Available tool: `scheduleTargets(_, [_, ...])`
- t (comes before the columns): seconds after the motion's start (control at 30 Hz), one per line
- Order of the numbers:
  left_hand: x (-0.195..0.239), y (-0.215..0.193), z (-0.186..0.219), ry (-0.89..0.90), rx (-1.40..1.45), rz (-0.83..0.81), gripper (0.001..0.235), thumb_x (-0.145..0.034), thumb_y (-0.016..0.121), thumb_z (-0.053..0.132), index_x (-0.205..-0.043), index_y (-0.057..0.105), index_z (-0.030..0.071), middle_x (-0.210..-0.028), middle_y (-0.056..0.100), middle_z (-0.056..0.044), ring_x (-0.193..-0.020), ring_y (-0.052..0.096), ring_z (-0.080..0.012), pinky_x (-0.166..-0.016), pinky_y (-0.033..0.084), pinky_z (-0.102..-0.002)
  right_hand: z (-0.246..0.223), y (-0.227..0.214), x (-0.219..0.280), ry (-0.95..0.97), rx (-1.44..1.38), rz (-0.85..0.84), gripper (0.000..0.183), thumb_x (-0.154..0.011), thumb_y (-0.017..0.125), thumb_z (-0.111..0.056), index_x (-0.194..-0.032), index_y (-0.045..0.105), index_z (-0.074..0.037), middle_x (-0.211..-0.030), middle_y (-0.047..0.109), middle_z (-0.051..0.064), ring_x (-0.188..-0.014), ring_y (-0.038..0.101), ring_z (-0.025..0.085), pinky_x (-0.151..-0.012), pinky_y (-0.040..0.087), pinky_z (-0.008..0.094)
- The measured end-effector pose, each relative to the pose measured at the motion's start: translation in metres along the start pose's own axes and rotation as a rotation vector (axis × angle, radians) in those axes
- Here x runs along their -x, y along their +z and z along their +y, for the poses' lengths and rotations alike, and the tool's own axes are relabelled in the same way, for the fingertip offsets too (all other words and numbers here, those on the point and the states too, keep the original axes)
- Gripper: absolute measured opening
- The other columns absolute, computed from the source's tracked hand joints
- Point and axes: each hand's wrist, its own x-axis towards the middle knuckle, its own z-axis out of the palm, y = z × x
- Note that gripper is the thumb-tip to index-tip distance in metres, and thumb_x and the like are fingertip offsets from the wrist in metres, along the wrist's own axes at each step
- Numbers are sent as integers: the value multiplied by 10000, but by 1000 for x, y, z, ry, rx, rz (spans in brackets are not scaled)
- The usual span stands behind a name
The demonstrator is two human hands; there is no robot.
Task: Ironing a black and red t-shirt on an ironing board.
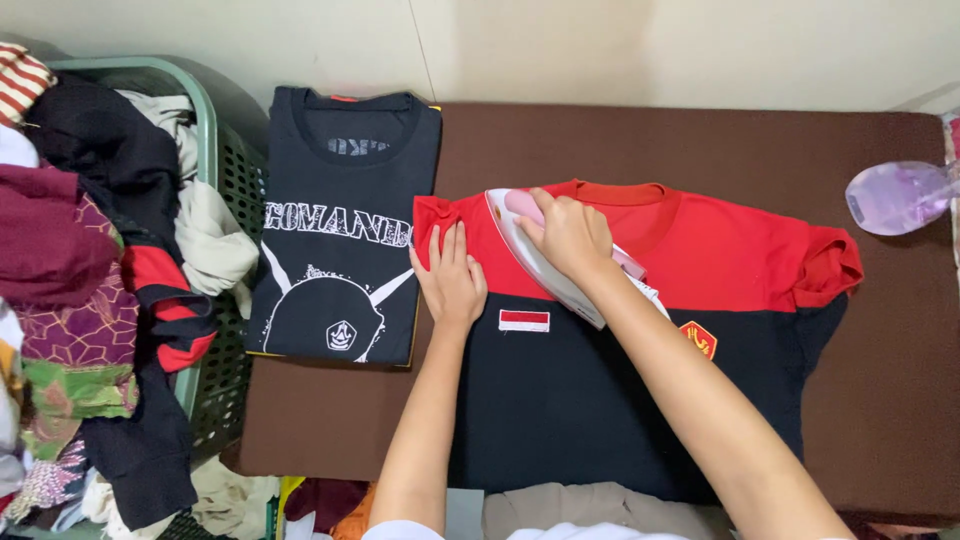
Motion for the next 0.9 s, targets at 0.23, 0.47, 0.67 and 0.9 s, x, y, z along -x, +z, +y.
scheduleTargets(0.23, [-3,-1,1,5,41,39,582,-919,515,215,-1479,521,57,-1498,538,-97,-1466,384,-285,-1225,136,-610,3,-2,-1,-61,-20,2,520,-858,724,-480,-1253,708,-142,-905,738,224,-819,718,417,-701,567,527])
scheduleTargets(0.47, [-4,1,-5,-9,197,48,561,-892,535,127,-1449,558,64,-1463,584,-77,-1447,416,-285,-1220,148,-575,7,-18,14,-83,-46,-158,543,-816,741,-510,-1260,718,-200,-884,744,215,-861,723,416,-788,562,517])
scheduleTargets(0.67, [-6,0,-9,-38,308,40,541,-898,519,46,-1433,590,79,-1450,597,-81,-1449,423,-279,-1241,99,-550,30,-16,18,-43,-195,-87,506,-829,750,-489,-1234,754,-188,-991,755,210,-940,713,417,-808,560,508])
scheduleTargets(0.9, [-7,16,-23,-60,424,-4,544,-881,508,-3,-1405,620,94,-1461,604,-73,-1456,412,-281,-1230,63,-533,0,-9,73,-161,-129,-163,556,-781,765,-495,-1220,750,-155,-974,765,196,-846,739,392,-764,573,498])
